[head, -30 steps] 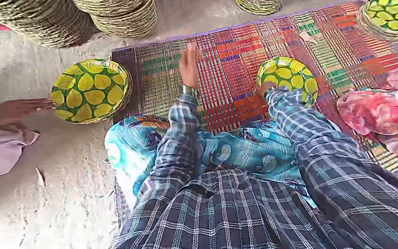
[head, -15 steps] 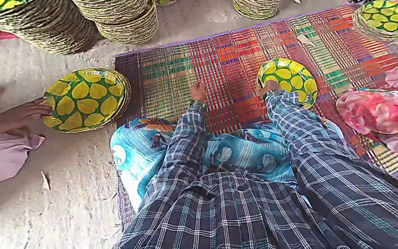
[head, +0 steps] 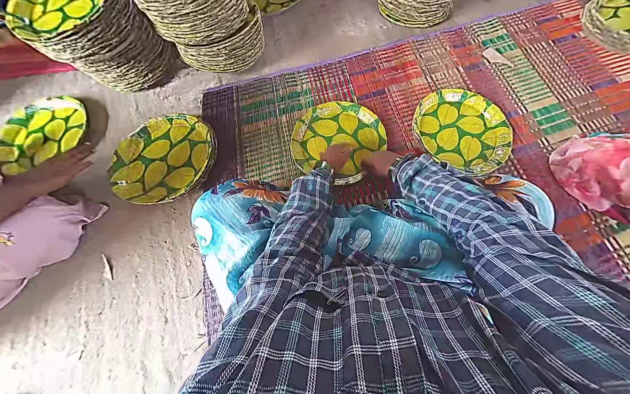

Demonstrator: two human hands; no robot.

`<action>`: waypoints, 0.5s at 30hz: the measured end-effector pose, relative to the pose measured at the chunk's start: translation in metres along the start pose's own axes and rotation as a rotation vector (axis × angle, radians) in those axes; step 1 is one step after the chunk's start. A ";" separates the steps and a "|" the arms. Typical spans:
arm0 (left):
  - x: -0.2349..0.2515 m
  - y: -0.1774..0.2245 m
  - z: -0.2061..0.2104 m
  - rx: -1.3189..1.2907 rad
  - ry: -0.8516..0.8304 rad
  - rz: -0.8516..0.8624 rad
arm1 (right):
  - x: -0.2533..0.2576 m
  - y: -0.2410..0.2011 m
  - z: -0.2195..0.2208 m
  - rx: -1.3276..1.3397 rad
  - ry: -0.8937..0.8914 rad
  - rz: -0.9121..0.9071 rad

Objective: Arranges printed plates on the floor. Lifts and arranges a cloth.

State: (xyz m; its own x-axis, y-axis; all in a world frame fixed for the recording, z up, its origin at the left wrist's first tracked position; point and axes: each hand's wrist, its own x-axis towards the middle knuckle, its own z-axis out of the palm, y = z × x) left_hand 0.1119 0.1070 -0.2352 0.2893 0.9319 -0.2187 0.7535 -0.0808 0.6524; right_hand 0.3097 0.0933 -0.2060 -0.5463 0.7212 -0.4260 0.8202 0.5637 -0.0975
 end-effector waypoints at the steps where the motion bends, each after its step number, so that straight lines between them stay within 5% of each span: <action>1: 0.000 -0.003 0.012 0.071 -0.105 0.026 | -0.002 0.009 -0.006 0.068 0.085 0.090; 4: -0.021 0.015 0.032 0.204 -0.276 -0.078 | -0.008 0.055 -0.008 0.207 0.436 0.455; 7: -0.019 0.014 0.046 0.336 -0.294 -0.049 | -0.026 0.081 -0.010 0.313 0.246 0.863; 10: -0.015 0.012 0.047 0.357 -0.319 -0.012 | -0.032 0.084 -0.006 0.279 0.034 0.940; 15: -0.023 0.016 0.041 0.335 -0.327 0.007 | -0.034 0.081 -0.014 0.250 0.109 0.941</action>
State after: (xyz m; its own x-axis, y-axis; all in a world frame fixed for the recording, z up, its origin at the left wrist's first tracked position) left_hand 0.1409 0.0697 -0.2494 0.4258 0.7748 -0.4673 0.8843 -0.2469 0.3962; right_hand 0.3925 0.1204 -0.1871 0.3465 0.8731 -0.3430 0.9346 -0.3528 0.0462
